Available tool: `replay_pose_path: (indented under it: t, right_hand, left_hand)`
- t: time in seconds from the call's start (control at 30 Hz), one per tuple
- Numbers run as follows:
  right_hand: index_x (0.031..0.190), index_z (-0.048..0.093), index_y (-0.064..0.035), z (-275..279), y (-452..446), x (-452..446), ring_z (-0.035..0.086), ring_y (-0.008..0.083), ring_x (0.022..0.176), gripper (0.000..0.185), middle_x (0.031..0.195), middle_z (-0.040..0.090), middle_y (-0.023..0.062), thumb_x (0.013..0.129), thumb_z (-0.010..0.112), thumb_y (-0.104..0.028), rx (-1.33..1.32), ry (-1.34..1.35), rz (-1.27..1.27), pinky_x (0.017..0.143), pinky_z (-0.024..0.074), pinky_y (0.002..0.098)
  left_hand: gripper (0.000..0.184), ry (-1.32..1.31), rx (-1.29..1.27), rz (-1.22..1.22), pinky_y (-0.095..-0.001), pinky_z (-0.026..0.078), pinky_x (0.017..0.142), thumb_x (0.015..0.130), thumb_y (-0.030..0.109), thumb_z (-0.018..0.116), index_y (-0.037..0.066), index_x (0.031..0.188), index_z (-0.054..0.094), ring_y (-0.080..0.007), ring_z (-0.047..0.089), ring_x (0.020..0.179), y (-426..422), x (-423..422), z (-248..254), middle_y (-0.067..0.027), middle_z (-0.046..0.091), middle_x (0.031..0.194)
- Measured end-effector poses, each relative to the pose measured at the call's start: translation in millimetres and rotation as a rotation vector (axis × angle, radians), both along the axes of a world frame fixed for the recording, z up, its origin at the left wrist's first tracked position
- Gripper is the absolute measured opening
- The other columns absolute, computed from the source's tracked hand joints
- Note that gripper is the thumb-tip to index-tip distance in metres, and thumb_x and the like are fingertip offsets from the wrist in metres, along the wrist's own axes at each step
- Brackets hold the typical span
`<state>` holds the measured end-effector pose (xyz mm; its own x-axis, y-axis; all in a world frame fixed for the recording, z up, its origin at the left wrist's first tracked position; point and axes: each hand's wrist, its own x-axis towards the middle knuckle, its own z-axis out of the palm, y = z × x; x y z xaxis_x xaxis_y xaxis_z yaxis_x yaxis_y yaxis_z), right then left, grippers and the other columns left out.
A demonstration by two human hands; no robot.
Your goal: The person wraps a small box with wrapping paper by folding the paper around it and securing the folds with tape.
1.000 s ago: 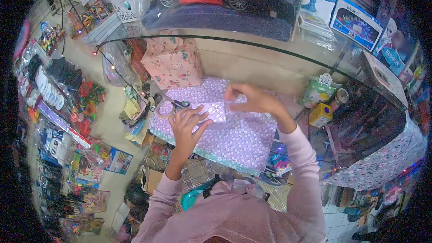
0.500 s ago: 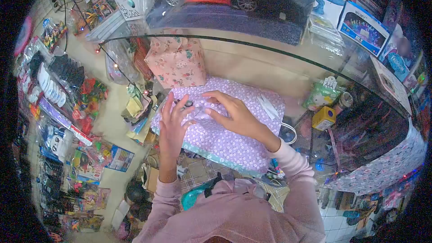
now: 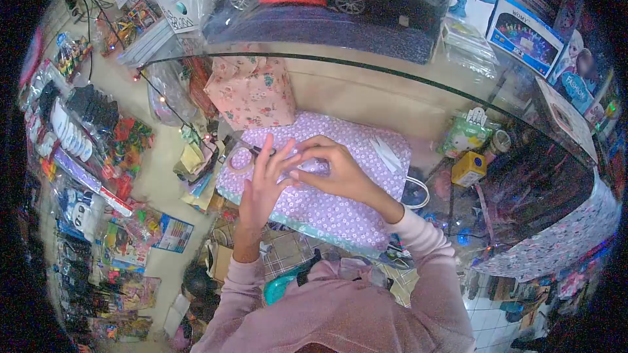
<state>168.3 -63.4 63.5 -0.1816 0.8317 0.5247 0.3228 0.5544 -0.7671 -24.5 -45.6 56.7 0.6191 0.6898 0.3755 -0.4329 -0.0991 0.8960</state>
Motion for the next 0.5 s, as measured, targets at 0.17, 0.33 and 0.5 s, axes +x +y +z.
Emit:
replay_pose_path:
  t: [0.17,0.33,0.5]
  right_hand:
    - [0.088,0.07,-0.0011,-4.0,2.5,-0.1,0.061,0.0272,0.102,0.025,0.108,0.063,0.0156,0.074,0.079,-0.019,-0.027,0.001,-0.027,0.088,0.0473,0.036]
    - [0.083,0.07,-0.0021,-7.4,4.6,-2.8,0.062,0.027,0.1,0.019,0.109,0.064,0.0148,0.072,0.079,-0.016,-0.051,0.036,-0.06,0.088,0.0474,0.0361]
    - [0.083,0.069,-0.0025,-2.0,3.7,-2.3,0.062,0.0247,0.101,0.014,0.11,0.064,0.0139,0.073,0.075,-0.009,-0.066,0.031,-0.05,0.087,0.0471,0.034]
  left_hand:
    - [0.102,0.067,0.03,-0.016,-0.0387,0.036,0.097,0.081,0.075,0.044,0.014,0.152,0.004,-0.0281,0.033,0.134,1.7,2.4,-3.3,-0.0159,0.023,0.153]
    - [0.102,0.14,0.047,0.011,-0.0432,0.037,0.097,0.08,0.077,0.042,0.011,0.151,0.012,-0.0276,0.036,0.133,-1.8,4.8,3.2,-0.0173,0.025,0.152]
    - [0.077,0.017,0.068,0.088,-0.0409,0.041,0.099,0.09,0.035,0.058,0.005,0.148,0.019,-0.0262,0.036,0.133,3.2,3.2,-5.2,-0.0169,0.029,0.149]
